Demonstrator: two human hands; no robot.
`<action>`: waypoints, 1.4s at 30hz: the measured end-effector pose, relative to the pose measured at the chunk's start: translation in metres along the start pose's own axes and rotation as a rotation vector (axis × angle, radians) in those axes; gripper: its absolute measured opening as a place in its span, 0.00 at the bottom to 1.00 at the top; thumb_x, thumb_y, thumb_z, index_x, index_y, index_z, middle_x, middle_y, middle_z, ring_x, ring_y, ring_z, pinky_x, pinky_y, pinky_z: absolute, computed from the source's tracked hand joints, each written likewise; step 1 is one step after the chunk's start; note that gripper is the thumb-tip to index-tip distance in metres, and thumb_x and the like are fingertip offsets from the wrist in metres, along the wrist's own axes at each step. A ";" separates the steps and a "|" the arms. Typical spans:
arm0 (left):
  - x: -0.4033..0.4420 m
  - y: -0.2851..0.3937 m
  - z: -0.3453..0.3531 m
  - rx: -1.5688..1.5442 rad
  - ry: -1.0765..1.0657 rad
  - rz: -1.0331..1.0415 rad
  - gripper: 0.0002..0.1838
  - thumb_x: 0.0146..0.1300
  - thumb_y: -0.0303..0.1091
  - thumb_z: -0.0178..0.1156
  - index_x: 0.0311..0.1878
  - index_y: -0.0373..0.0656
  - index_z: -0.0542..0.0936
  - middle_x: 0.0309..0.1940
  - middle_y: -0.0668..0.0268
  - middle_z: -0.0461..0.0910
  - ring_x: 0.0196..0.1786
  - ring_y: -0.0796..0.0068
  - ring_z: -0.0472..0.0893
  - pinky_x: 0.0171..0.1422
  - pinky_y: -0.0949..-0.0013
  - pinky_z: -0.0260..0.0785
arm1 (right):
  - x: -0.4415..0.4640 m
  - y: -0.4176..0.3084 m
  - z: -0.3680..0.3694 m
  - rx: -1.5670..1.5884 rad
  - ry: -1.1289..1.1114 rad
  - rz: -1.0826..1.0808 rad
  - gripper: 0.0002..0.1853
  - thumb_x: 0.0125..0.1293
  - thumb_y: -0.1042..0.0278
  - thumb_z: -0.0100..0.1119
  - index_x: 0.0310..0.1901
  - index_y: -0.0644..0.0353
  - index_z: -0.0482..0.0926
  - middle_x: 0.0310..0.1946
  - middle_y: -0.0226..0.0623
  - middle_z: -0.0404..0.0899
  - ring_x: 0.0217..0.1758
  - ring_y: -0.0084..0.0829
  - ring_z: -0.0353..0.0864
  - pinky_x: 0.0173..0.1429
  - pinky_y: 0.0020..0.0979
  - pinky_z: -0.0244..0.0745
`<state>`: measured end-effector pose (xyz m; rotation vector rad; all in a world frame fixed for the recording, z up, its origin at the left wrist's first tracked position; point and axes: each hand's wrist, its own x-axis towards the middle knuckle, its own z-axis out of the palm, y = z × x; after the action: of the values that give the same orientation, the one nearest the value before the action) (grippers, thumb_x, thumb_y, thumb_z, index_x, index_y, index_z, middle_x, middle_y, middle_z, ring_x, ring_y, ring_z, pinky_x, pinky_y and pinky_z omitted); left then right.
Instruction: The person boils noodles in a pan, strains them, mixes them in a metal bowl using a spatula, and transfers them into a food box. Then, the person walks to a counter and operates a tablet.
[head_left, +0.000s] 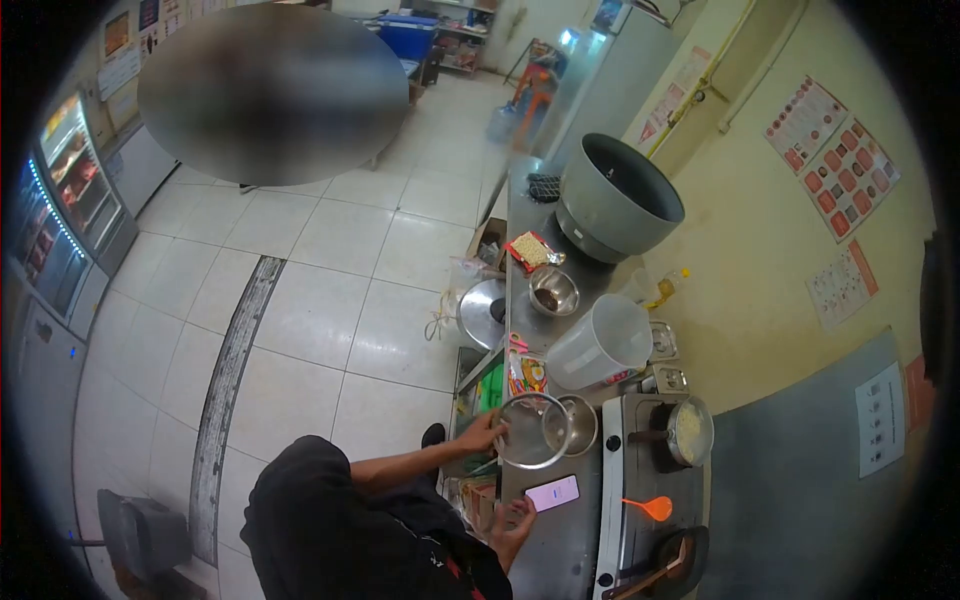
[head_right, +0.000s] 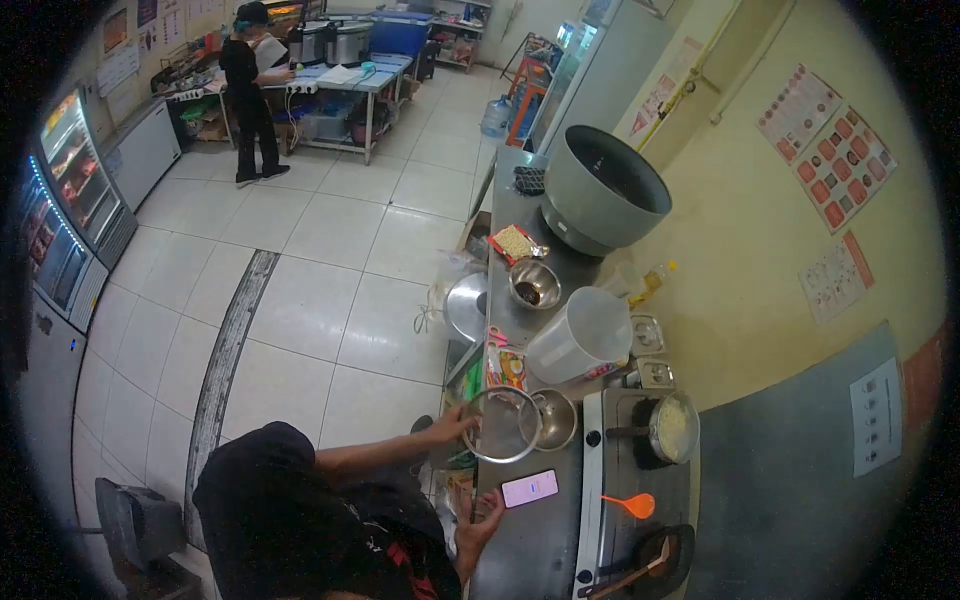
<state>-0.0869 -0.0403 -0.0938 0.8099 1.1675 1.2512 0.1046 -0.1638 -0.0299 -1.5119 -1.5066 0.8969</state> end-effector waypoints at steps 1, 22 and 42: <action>-0.004 0.009 0.007 0.004 0.006 0.008 0.17 0.63 0.38 0.53 0.51 0.39 0.68 0.30 0.64 0.76 0.31 0.79 0.76 0.32 0.72 0.69 | 0.000 -0.004 0.008 0.059 -0.040 0.036 0.32 0.55 0.55 0.63 0.56 0.61 0.63 0.43 0.38 0.70 0.46 0.32 0.70 0.45 0.32 0.65; -0.043 0.023 -0.006 -0.250 0.181 -0.022 0.18 0.62 0.29 0.50 0.54 0.42 0.60 0.30 0.61 0.73 0.17 0.75 0.73 0.15 0.74 0.66 | 0.045 0.007 0.046 0.406 -0.610 0.218 0.27 0.61 0.59 0.60 0.55 0.66 0.64 0.43 0.41 0.75 0.44 0.27 0.76 0.49 0.27 0.69; -0.013 0.132 -0.265 -0.685 0.074 -0.101 0.16 0.66 0.43 0.47 0.44 0.39 0.72 0.18 0.65 0.73 0.29 0.70 0.78 0.38 0.67 0.69 | 0.137 -0.157 0.320 0.014 -1.248 -0.077 0.18 0.68 0.55 0.48 0.36 0.64 0.77 0.29 0.32 0.79 0.32 0.23 0.75 0.38 0.26 0.69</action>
<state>-0.3769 -0.0638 -0.0351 0.1934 0.7399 1.4758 -0.2466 -0.0137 -0.0171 -0.7999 -2.3236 1.9757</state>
